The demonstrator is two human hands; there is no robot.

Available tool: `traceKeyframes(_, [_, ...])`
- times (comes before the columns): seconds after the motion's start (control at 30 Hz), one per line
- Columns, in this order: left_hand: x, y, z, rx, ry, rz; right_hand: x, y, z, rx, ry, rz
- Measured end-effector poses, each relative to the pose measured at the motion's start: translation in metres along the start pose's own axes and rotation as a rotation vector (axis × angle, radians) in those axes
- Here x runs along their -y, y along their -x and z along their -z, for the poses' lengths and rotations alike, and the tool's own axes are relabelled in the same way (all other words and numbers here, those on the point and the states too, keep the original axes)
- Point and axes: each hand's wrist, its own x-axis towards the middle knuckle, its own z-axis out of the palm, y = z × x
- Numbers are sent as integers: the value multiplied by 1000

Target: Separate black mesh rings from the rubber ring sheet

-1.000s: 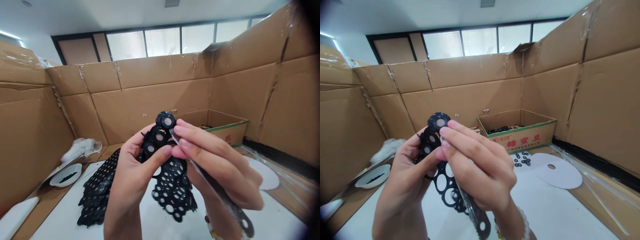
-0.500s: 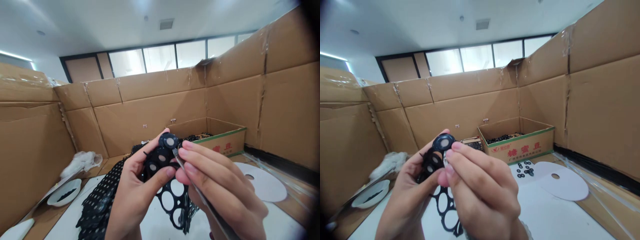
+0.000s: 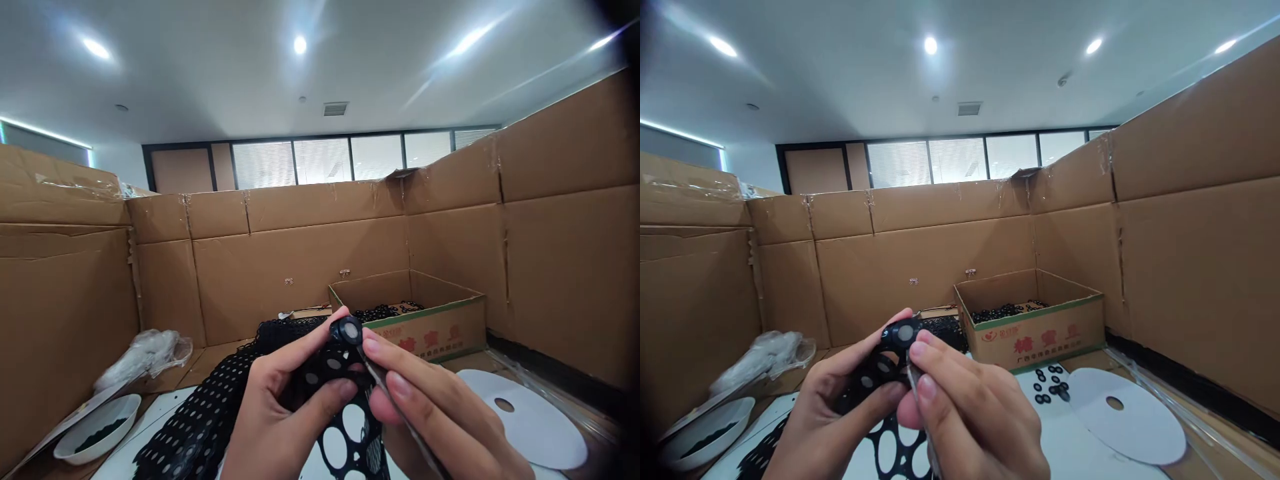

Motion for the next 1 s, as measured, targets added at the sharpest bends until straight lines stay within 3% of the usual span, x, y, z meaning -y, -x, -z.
traceKeyframes(0.2, [-4, 0, -5, 45, 51, -2, 1, 3, 2, -13, 47, -41])
traceKeyframes(0.4, [-4, 0, 0, 14, -184, -110, -3, 5, -3, -55, 78, 58])
traceKeyframes(0.53, [0, 0, 2, 0, -264, -173, -4, 10, -18, -273, 58, 16])
traceKeyframes(0.6, [-1, 1, -1, -53, -211, -166, -4, 11, -26, -354, 16, 6])
traceKeyframes(0.7, [-4, 2, -4, -87, -133, -151, -6, 10, -35, -368, -83, 24])
traceKeyframes(1.0, [-7, -2, -7, -93, -240, -170, -21, 2, -42, -371, -360, 4])
